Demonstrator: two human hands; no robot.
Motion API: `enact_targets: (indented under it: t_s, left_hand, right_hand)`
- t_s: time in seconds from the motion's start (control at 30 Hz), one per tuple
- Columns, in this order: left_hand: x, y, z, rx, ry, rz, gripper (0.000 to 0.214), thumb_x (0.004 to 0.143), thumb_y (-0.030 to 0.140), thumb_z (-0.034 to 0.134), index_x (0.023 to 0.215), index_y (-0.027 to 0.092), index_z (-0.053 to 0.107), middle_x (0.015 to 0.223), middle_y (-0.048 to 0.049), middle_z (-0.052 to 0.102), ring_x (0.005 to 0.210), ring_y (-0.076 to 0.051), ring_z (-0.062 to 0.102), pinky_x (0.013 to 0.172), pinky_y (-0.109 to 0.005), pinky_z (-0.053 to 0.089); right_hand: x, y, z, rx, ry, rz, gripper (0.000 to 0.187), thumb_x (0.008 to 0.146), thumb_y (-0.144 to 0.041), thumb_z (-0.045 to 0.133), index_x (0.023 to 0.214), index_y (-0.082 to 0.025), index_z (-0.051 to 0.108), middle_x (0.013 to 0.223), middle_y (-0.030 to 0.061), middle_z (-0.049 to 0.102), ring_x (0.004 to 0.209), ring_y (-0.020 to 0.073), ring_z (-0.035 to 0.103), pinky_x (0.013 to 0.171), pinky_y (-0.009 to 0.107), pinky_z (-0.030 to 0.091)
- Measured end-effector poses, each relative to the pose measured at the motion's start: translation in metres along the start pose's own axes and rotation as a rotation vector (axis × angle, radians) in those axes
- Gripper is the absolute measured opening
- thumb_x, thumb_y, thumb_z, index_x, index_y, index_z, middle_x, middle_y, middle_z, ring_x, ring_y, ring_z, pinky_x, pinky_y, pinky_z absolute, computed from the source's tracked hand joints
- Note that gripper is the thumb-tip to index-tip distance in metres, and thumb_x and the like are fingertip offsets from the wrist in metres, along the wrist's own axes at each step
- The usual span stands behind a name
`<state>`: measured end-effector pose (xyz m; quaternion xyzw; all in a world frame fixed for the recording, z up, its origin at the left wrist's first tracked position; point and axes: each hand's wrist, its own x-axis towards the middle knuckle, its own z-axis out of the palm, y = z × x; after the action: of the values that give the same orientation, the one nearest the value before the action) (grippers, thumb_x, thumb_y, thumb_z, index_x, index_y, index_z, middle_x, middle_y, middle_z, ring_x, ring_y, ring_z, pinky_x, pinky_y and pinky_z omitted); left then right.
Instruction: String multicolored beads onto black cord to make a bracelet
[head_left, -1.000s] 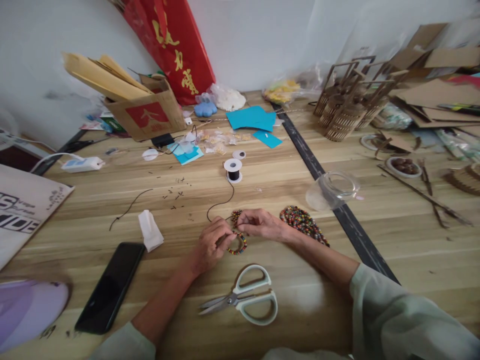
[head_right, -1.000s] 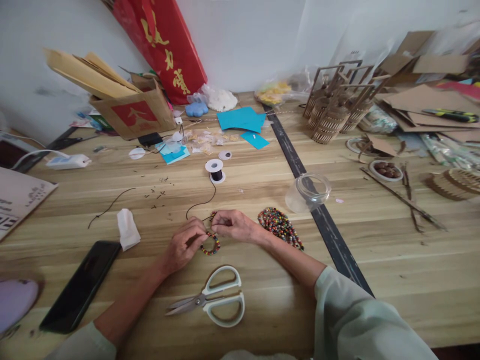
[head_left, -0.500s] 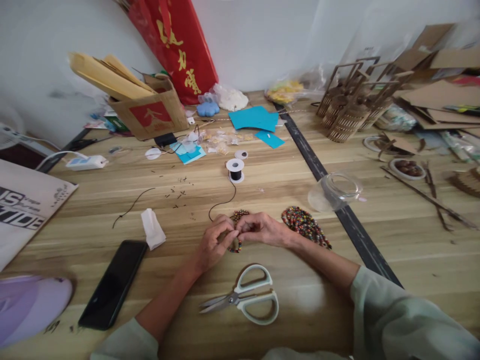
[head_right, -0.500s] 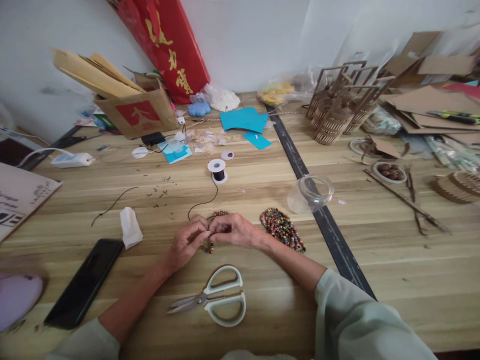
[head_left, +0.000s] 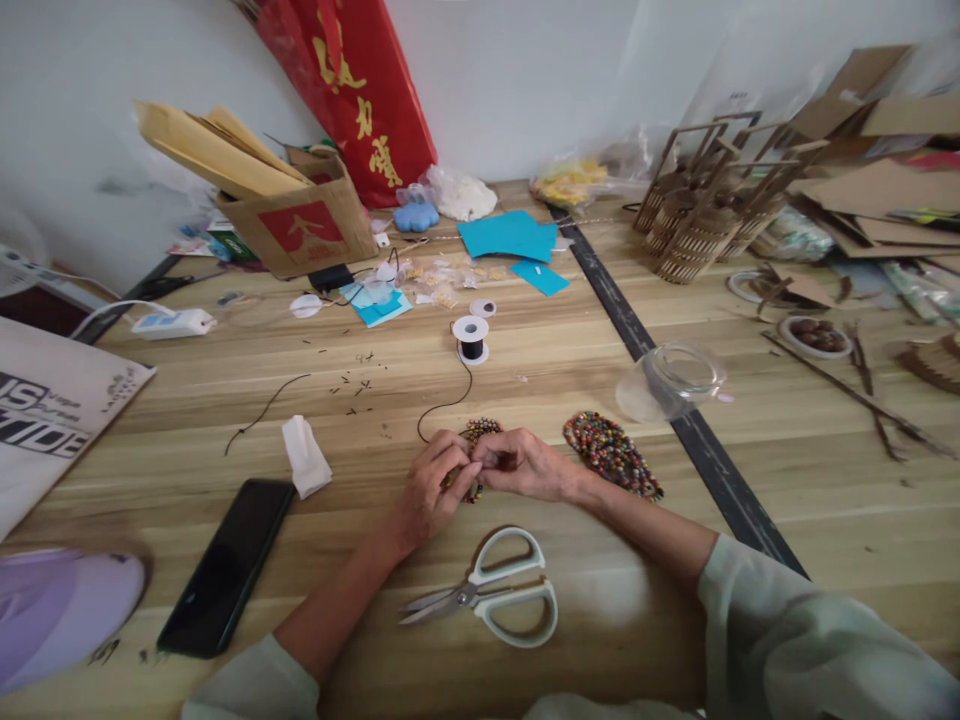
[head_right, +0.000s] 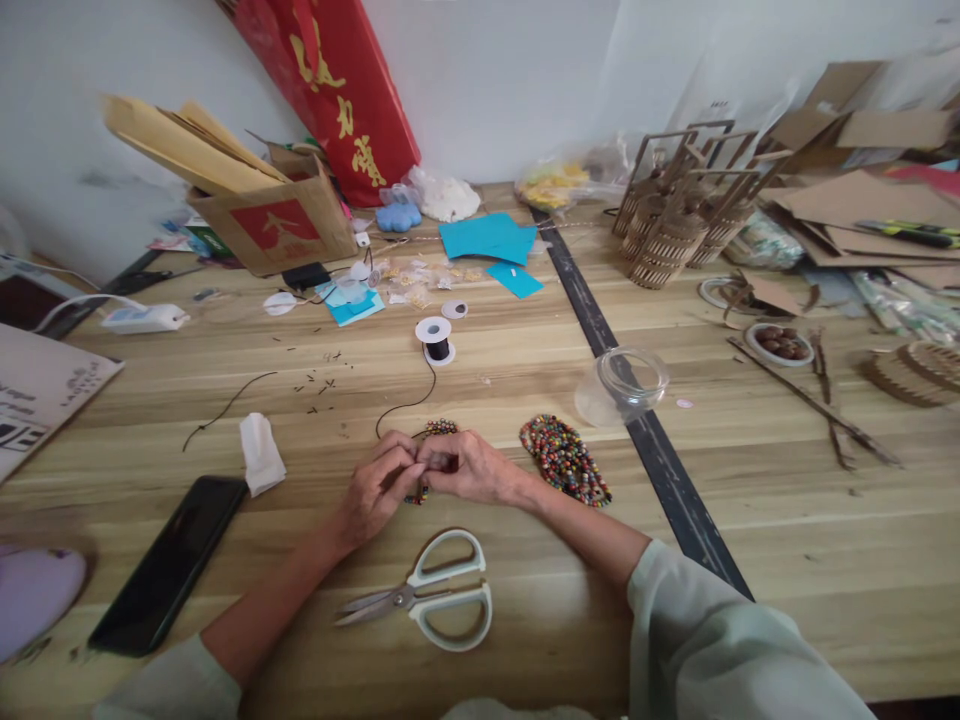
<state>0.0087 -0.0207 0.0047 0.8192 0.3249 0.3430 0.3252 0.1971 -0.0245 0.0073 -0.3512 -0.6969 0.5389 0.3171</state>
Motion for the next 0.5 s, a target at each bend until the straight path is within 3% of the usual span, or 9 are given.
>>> enact_targets:
  t_s: [0.13,0.23,0.5]
  left_hand:
    - [-0.0008,-0.0007,-0.0037,-0.121,-0.062,-0.155,0.016,0.093,0.029,0.044,0.086,0.017,0.052,0.090,-0.0059,0.057,0.085,-0.017,0.055,0.078,-0.029,0.044]
    - [-0.0002,0.0007,-0.0055,-0.204,-0.116,-0.239,0.017,0.088,0.033,0.053,0.093,0.017,0.052,0.087,-0.0040,0.059,0.080,-0.016,0.056,0.073,-0.027,0.045]
    - [0.0019,-0.0007,-0.0008,-0.551,-0.122,-0.440,0.024,0.075,0.029,0.070,0.085,0.015,0.053,0.078,-0.0006,0.057,0.070,-0.011,0.055,0.066,-0.023,0.045]
  right_hand:
    - [0.0005,-0.0017,-0.0039,0.026,-0.004,0.012,0.010,0.083,-0.023,0.058,0.080,-0.013,0.058,0.061,-0.0054,0.044,0.054,0.0070,0.036,0.051,0.019,0.029]
    - [0.0001,-0.0025,-0.0071,0.030,-0.006,0.014,0.012,0.084,-0.025,0.058,0.082,-0.014,0.059,0.066,-0.0033,0.048,0.058,0.0080,0.040,0.055,0.020,0.032]
    - [-0.0005,-0.0051,-0.0067,0.154,0.007,0.047,0.029,0.084,-0.043,0.061,0.083,-0.014,0.059,0.069,-0.0012,0.052,0.061,0.0099,0.045,0.057,0.022,0.037]
